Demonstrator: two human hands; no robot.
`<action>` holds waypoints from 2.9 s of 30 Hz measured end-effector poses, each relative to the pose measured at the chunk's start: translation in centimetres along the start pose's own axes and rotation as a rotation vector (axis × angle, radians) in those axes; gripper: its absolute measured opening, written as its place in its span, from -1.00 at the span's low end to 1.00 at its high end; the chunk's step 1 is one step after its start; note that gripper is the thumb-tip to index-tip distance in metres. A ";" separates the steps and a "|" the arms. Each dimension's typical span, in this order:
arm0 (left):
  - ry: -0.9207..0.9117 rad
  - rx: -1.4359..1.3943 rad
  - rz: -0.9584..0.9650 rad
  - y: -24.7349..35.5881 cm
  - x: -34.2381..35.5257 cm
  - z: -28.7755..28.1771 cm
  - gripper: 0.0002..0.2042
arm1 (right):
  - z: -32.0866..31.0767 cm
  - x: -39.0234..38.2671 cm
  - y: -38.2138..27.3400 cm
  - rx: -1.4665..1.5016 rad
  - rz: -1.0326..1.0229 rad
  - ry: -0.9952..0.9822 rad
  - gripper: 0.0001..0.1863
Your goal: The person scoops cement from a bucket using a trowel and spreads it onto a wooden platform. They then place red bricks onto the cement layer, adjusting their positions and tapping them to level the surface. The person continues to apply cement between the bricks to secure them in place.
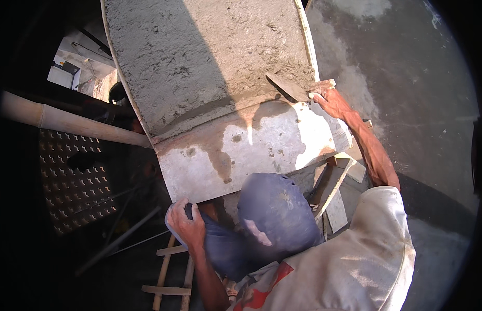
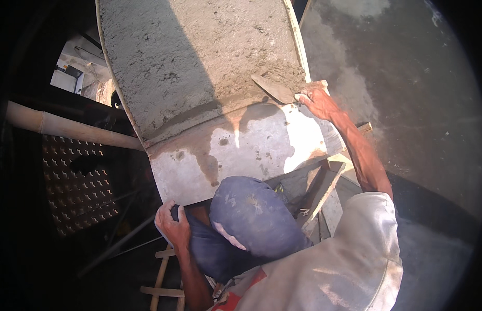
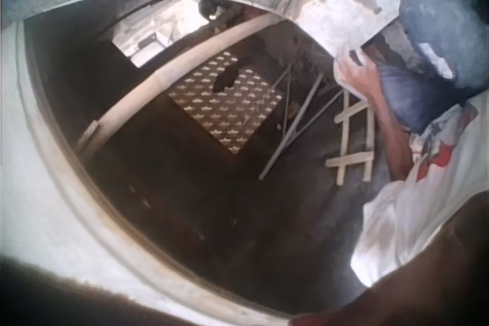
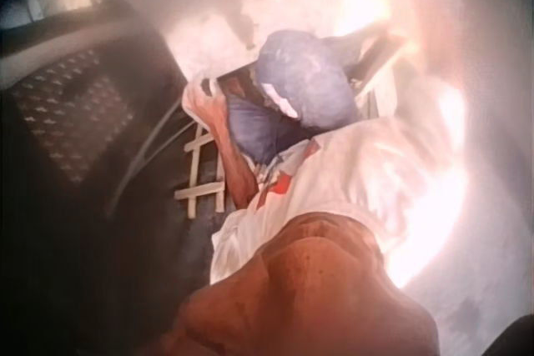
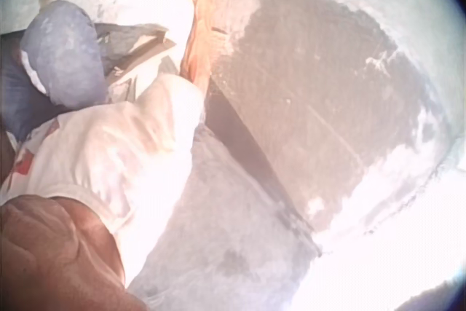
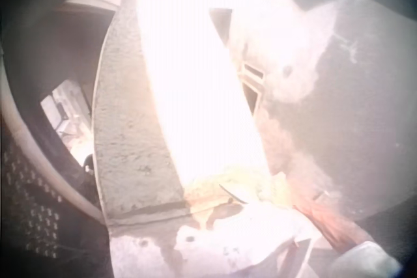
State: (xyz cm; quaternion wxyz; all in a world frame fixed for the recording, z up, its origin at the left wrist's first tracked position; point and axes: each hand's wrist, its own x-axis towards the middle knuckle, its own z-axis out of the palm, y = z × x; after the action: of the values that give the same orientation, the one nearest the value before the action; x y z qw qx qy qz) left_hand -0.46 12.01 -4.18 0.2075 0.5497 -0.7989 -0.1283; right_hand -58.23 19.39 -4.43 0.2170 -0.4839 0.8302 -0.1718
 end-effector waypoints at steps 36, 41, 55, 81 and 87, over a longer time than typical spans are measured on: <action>0.172 -0.391 -0.121 -2.9 -0.7 -1.9 -0.72 | 10.6 3.6 -14.3 1.329 0.341 0.575 -0.79; 0.468 -0.749 -0.677 -12.8 0.3 -0.7 -0.61 | 10.6 -3.5 -12.8 0.574 0.225 0.086 -0.82; 0.134 -0.972 -1.565 -29.9 -15.3 13.7 -0.83 | 13.3 -12.5 -12.9 0.816 0.302 -0.094 -0.56; 0.046 -0.388 -1.159 -29.6 -20.5 18.5 -0.67 | 1.6 -13.7 -29.7 0.290 -0.403 -0.319 -0.56; -0.093 -0.345 -1.046 -31.7 -21.2 19.3 -0.61 | 1.9 -13.4 -29.0 0.274 -0.486 -0.281 -0.50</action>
State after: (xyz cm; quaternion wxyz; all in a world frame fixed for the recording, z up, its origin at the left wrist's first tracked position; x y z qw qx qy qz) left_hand 23.12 19.85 -38.93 0.1676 0.8251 -0.3951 -0.3675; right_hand -30.24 17.35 10.94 0.3455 -0.6535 0.6212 -0.2602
